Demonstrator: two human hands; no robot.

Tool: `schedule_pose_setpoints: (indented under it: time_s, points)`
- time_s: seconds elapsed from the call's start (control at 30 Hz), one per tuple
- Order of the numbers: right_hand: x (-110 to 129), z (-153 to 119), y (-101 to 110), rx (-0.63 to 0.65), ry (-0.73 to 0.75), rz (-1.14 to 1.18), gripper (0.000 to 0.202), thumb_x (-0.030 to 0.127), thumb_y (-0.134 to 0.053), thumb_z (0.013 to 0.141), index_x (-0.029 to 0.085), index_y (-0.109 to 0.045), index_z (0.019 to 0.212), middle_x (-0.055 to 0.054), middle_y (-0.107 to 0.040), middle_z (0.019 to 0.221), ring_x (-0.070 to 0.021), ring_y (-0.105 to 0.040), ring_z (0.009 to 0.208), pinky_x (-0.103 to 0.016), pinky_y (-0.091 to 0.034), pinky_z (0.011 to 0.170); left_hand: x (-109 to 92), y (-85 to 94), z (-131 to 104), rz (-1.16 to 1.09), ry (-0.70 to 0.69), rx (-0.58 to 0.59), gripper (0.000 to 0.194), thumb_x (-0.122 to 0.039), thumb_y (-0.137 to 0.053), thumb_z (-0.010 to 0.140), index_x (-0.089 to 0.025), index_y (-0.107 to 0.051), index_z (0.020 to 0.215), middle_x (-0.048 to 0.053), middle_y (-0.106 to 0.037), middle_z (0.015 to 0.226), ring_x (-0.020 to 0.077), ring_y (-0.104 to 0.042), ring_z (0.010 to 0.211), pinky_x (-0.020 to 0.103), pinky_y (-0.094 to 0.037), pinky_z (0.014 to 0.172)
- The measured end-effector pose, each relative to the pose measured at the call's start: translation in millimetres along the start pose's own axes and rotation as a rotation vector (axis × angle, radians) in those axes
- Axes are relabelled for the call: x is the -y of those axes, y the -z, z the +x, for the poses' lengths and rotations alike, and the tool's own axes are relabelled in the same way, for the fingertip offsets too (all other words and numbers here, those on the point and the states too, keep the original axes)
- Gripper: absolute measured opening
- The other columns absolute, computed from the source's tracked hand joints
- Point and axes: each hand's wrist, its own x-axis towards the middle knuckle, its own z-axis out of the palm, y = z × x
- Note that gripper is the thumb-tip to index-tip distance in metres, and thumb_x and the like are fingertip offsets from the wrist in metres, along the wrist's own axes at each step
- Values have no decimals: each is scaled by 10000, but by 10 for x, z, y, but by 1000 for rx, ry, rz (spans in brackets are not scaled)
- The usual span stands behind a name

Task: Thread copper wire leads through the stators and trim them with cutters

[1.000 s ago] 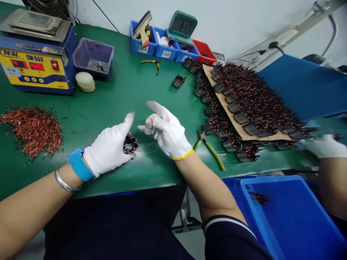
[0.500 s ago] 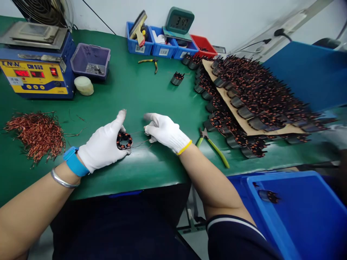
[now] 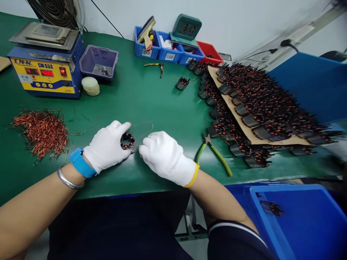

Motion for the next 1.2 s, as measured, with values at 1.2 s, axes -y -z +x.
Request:
schedule_pose_setpoints:
  time_s: [1.2]
  points:
    - [-6,48,-56,-15,-223,53,389,372,-312,962,288,-560,1250,-76,-635,1057,-221,-632,758,-291,-390,537,120,60,66,-137,-173,118,571,-462,-610,717,-151,-592,1195,95,-588,1011,262,-615,892,392,-513,823]
